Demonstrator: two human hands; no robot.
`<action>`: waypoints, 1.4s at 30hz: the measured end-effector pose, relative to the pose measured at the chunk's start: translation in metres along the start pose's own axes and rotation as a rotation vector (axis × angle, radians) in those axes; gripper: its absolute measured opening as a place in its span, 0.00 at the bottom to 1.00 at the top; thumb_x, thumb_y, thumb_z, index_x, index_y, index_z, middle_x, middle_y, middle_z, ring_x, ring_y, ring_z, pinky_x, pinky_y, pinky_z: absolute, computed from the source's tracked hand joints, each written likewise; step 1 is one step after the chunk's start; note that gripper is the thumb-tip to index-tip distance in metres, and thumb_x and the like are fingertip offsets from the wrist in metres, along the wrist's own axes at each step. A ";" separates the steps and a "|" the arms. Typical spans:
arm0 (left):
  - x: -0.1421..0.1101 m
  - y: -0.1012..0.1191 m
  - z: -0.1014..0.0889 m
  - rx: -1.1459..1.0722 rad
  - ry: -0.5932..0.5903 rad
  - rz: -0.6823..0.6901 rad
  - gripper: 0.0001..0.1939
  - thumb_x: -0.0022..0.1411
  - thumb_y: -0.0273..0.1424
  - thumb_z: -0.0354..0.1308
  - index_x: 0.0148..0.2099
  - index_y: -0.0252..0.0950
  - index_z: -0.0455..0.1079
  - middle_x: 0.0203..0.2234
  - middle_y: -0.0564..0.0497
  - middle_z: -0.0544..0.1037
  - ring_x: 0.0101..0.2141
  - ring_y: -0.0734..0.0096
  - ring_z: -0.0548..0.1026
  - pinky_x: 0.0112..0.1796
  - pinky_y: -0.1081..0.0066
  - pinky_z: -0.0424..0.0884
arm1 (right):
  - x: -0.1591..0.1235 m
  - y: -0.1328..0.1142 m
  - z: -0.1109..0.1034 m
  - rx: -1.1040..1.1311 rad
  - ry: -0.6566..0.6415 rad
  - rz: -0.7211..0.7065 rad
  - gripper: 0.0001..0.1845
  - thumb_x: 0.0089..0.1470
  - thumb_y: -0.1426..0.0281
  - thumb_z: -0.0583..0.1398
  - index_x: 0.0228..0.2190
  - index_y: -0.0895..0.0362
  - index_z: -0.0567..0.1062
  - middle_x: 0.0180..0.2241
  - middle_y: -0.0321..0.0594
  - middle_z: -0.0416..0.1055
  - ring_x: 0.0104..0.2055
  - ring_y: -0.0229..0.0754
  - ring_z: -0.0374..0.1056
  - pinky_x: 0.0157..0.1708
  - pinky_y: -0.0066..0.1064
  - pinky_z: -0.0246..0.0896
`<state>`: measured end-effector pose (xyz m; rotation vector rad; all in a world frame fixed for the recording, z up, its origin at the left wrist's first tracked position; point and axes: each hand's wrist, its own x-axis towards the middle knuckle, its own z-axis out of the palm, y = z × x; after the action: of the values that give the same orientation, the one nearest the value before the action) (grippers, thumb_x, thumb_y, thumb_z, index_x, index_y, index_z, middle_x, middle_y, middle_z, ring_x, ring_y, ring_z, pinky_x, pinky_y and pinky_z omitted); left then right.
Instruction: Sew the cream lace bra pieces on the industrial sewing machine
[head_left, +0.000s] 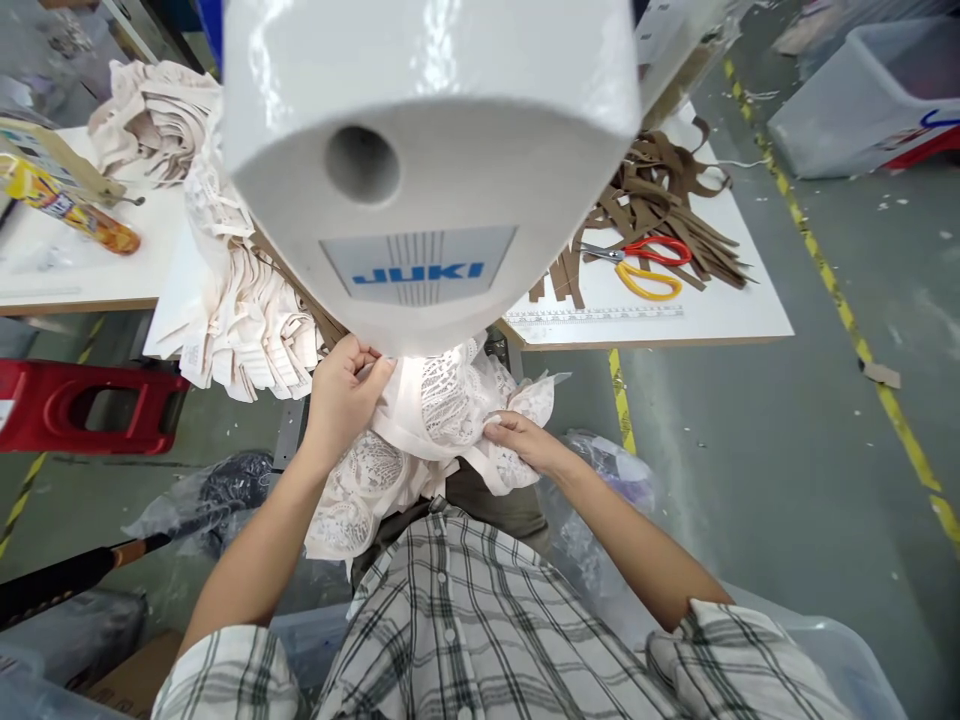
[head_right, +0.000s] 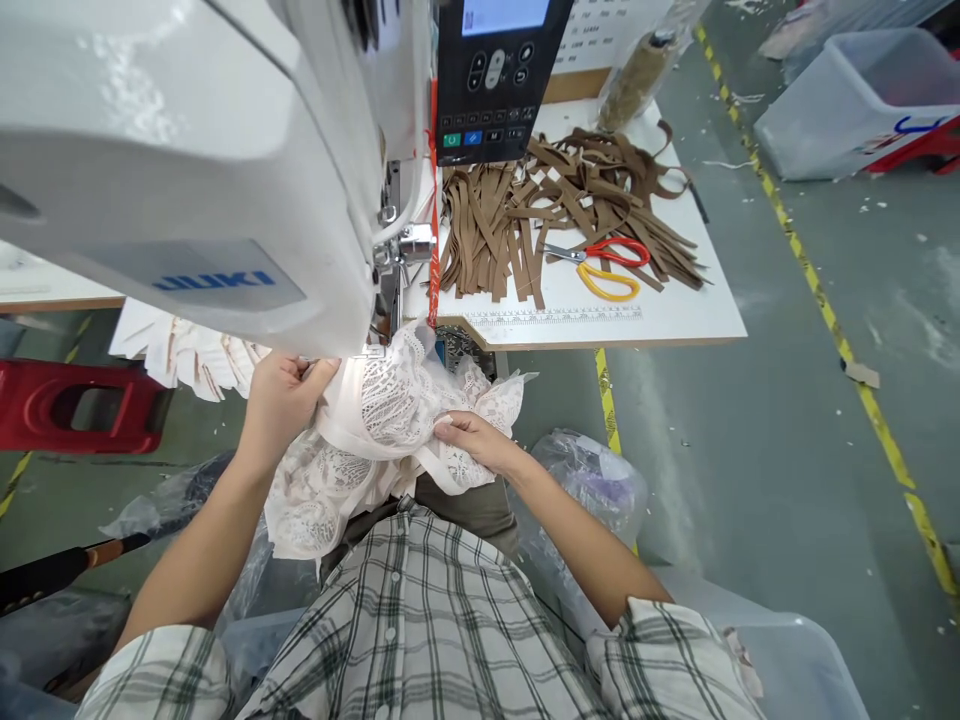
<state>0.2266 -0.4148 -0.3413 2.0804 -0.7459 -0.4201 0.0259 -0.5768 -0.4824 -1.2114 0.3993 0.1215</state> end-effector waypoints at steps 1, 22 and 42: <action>0.000 -0.002 0.001 0.011 0.001 0.006 0.09 0.63 0.33 0.58 0.31 0.38 0.63 0.21 0.55 0.70 0.22 0.76 0.66 0.21 0.75 0.58 | -0.003 -0.001 0.000 0.018 0.026 -0.004 0.26 0.47 0.45 0.67 0.25 0.57 0.76 0.26 0.37 0.74 0.30 0.39 0.69 0.35 0.31 0.67; -0.067 0.050 0.017 0.485 -0.648 0.811 0.20 0.65 0.48 0.57 0.47 0.36 0.70 0.31 0.48 0.80 0.34 0.60 0.77 0.39 0.60 0.72 | -0.067 -0.121 0.043 -0.768 -0.490 -0.357 0.11 0.63 0.68 0.58 0.37 0.53 0.82 0.33 0.38 0.79 0.34 0.39 0.71 0.34 0.30 0.61; 0.027 0.010 -0.009 0.052 -0.145 0.183 0.09 0.56 0.30 0.61 0.28 0.37 0.63 0.21 0.55 0.66 0.28 0.71 0.67 0.29 0.74 0.65 | 0.023 -0.152 0.022 -0.741 0.169 -0.284 0.14 0.54 0.59 0.66 0.27 0.57 0.78 0.28 0.37 0.75 0.31 0.40 0.68 0.32 0.31 0.55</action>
<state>0.2486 -0.4311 -0.3286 2.0238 -1.0340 -0.4559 0.0986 -0.6128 -0.3493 -2.0056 0.3311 -0.0913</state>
